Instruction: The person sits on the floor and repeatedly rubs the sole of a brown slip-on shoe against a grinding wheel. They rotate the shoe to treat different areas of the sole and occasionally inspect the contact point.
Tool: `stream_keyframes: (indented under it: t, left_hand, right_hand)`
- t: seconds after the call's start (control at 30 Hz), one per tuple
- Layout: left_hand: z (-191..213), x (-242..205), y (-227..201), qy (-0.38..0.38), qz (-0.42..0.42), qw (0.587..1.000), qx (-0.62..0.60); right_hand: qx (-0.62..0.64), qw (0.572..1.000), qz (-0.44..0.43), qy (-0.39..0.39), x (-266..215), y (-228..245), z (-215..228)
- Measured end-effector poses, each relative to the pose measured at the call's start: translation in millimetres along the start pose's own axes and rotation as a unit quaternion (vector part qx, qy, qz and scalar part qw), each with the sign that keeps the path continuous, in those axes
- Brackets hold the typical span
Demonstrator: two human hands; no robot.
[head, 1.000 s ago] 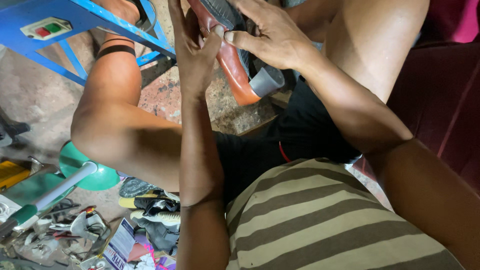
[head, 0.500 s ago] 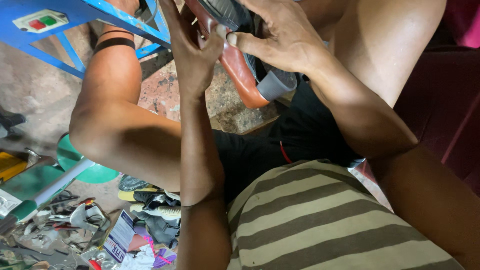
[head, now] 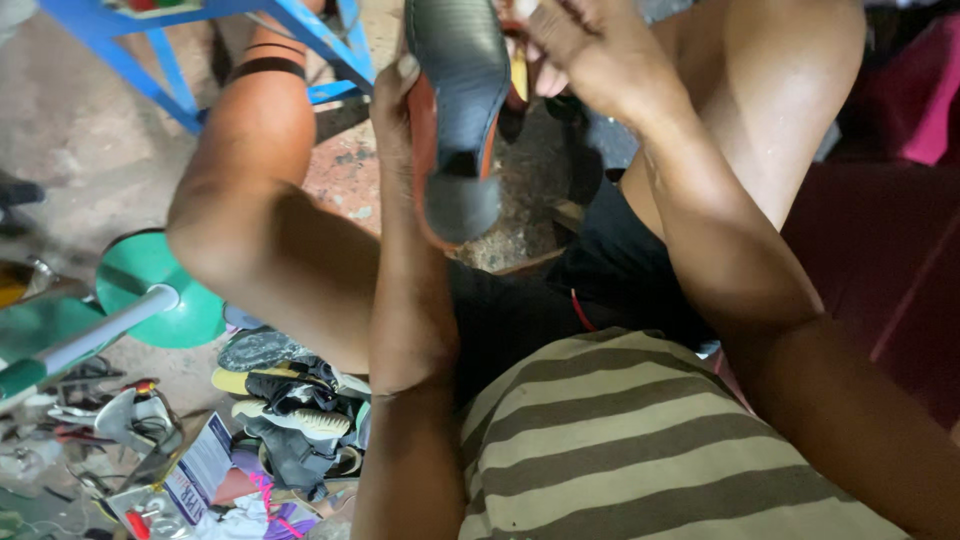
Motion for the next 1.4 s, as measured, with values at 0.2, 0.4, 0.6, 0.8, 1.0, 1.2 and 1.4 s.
stream_keyframes:
  t: [0.2, 0.4, 0.6, 0.8, 1.0, 1.2, 1.4]
  left_hand:
    - [-68.4, -8.6, -44.1, 0.145, -0.049, 0.988, -0.013]
    - [-65.6, -33.0, -59.8, 0.112, -0.049, 0.992, 0.013]
    - [-59.7, -30.0, -52.7, 0.088, -0.041, 0.994, 0.057]
    - [-50.7, -26.2, -44.8, 0.085, -0.026, 0.990, 0.109]
    - [-11.7, 1.2, -25.4, 0.070, -0.024, 0.974, 0.213]
    - [50.6, 13.4, -15.6, -0.004, -0.073, 0.925, 0.372]
    - [87.2, 22.8, 2.6, -0.038, -0.117, 0.880, 0.458]
  right_hand:
    - [-0.002, 1.000, 0.026, -0.002, 14.5, 8.8, -10.7]
    - [0.064, 0.997, 0.043, 0.013, 16.7, 10.2, -21.2]
    - [0.048, 0.994, 0.094, -0.021, 4.4, 14.6, -4.9]
    - [0.038, 0.995, 0.079, -0.046, 1.4, 12.7, 2.9]
    - [0.048, 0.993, 0.091, -0.051, 5.9, 13.4, 6.2]
    - [-0.096, 0.992, 0.079, 0.020, 14.4, 11.7, -20.7]
    - [-0.179, 0.967, 0.177, -0.026, 16.3, 35.2, -39.4]
Point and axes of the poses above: each hand's wrist, its own x-axis towards the middle knuckle, its own z-axis out of the back of the hand, y = z × x, the point moved 7 cm from there along x, towards the middle knuckle, and after that the axes turned 15 degrees about x, right-handed, at the moved point
